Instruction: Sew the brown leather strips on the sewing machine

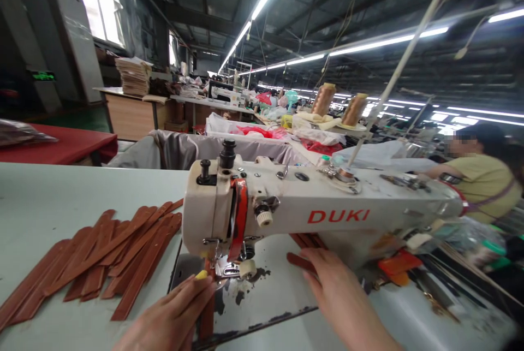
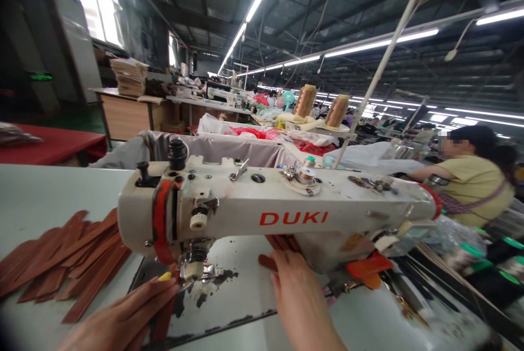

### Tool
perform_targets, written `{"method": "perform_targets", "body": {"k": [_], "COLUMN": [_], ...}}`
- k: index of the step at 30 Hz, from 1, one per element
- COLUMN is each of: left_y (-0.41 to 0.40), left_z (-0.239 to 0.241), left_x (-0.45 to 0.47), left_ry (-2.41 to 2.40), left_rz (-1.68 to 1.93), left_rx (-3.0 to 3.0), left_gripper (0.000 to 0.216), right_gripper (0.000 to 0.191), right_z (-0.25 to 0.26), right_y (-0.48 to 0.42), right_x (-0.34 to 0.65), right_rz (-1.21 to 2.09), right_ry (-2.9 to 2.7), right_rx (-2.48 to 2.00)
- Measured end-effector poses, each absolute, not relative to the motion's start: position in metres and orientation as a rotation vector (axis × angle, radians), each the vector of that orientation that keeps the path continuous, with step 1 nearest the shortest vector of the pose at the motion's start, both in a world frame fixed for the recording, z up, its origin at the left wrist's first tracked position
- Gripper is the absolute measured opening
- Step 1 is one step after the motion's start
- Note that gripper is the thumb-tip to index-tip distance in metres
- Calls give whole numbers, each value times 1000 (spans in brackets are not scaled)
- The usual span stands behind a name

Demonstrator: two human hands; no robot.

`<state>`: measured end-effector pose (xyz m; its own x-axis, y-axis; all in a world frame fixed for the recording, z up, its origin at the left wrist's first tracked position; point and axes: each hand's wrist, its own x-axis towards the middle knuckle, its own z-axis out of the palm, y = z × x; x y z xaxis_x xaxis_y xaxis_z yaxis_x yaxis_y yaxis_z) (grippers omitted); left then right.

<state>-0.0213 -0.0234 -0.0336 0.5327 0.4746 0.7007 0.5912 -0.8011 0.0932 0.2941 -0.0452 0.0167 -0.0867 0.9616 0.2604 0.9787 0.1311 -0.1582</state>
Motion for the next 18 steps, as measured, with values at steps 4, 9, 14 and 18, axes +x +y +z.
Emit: {"method": "perform_targets", "body": {"k": [4,9,14,18], "left_y": [-26,-37,-32,-31], "left_z": [-19,9,1,-12], "left_x": [-21,-15,-15,-16], "left_ry": [-804,-818,-825,-830], "left_rz": [-968,-716,-721,-921], "left_rx": [-2557,-2516,-2545,-2570], "left_gripper": [58,70,67,60], "right_gripper": [35,28,26,19], "right_z": [22,24,27,40], "right_y": [-30,-23,-32,-38], "right_x": [318,310,307,302], "right_rz": [209,371,57,-111], "right_ry": [-2145,-2204,-2295,-2269], "right_rx": [-2085,-2027,-1777,-1505]}}
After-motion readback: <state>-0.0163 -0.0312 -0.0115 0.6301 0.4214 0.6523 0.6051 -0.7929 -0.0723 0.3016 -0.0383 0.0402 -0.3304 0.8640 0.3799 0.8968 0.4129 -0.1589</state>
